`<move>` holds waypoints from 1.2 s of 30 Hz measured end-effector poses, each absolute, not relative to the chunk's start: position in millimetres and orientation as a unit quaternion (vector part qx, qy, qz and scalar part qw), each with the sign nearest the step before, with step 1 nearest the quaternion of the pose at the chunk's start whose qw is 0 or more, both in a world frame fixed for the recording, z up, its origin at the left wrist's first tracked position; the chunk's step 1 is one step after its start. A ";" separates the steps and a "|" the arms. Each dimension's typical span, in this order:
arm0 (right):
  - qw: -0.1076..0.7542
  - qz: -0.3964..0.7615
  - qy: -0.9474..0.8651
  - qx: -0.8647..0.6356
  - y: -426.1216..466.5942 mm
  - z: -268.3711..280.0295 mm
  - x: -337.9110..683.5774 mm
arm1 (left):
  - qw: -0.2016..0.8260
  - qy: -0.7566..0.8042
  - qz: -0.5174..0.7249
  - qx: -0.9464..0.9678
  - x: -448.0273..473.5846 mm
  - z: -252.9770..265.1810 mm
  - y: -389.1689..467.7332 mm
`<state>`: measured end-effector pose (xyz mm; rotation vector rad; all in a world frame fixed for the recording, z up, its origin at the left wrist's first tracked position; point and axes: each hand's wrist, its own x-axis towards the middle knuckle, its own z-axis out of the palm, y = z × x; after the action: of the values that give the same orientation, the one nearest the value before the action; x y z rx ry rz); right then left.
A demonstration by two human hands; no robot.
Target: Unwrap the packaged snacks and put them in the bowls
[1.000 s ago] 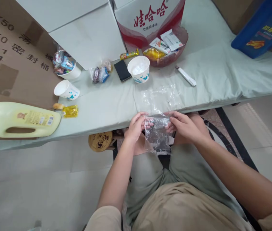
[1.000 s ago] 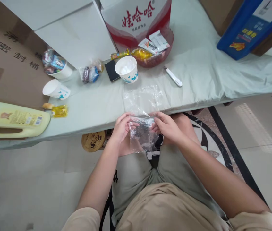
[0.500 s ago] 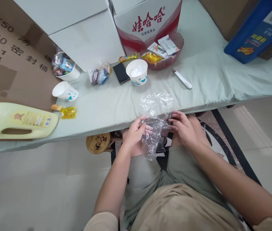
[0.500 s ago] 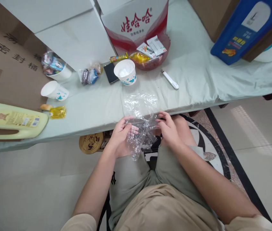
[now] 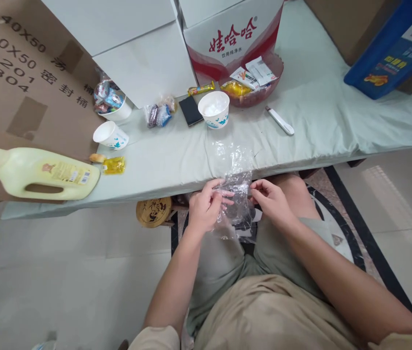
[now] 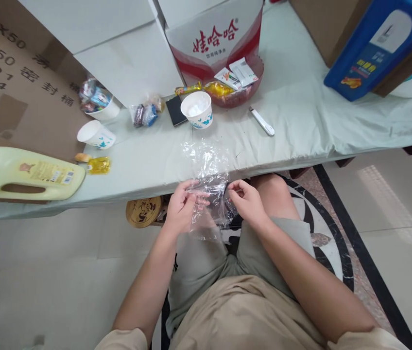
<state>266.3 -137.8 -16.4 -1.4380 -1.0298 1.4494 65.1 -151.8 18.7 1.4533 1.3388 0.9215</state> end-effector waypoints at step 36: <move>0.312 0.762 -0.253 -0.507 -152.1 -13.1 267.2 | 0.712 0.556 0.284 0.321 53.3 -17.2 -150.2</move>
<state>267.2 -152.1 -13.1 -1.3391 -0.6666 2.0118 53.3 -150.2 -17.2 0.7121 1.2339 0.6301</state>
